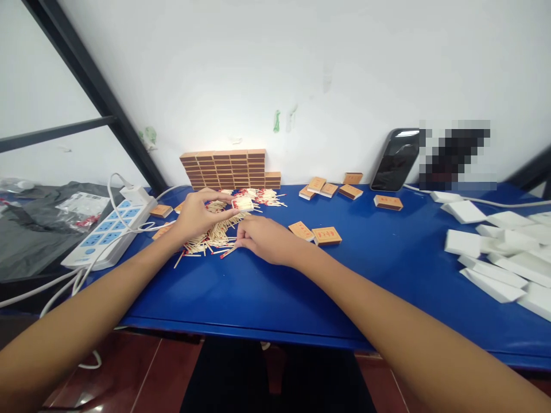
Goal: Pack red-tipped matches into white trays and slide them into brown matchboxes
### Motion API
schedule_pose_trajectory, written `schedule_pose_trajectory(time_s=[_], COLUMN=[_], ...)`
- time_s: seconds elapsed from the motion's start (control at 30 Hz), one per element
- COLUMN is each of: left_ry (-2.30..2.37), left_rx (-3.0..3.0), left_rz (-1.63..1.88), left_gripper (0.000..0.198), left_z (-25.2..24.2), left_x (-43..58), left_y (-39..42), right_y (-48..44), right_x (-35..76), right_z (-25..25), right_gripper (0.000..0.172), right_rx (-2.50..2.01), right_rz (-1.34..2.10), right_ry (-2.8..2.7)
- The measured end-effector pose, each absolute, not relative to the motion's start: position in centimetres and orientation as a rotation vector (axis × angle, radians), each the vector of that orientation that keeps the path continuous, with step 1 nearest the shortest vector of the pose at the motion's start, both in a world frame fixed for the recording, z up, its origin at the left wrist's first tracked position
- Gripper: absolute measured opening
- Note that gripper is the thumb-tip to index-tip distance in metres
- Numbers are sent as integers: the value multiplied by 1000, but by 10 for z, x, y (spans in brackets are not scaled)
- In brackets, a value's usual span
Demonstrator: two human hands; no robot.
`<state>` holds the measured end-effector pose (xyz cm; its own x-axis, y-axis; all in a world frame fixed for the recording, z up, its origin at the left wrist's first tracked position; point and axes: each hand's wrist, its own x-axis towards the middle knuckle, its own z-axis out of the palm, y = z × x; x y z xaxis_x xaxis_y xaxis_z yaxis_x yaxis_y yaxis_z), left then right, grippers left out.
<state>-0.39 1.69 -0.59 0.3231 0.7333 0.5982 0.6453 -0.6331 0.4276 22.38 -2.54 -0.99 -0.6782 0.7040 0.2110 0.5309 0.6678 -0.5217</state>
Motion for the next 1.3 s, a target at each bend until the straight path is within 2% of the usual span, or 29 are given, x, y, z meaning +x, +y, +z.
schedule_pose_trajectory(time_s=[0.17, 0.37, 1.1, 1.3], left_ry=[1283, 1268, 1091, 1093], left_rx=[2498, 2490, 2276, 2256], left_rz=[1170, 1094, 997, 988], left_gripper=[33, 27, 37, 41], left_z=[-4, -4, -5, -5], left_x=[-4, -2, 1, 1], left_y=[16, 14, 11, 11], right_y=[-8, 12, 8, 7], right_x=[236, 248, 248, 248], right_z=[-7, -12, -14, -13], right_gripper=[16, 19, 4, 8], right_rx=[-1005, -1026, -1001, -987], right_rz=[516, 390, 207, 169], right_ry=[-2406, -2328, -2275, -2278])
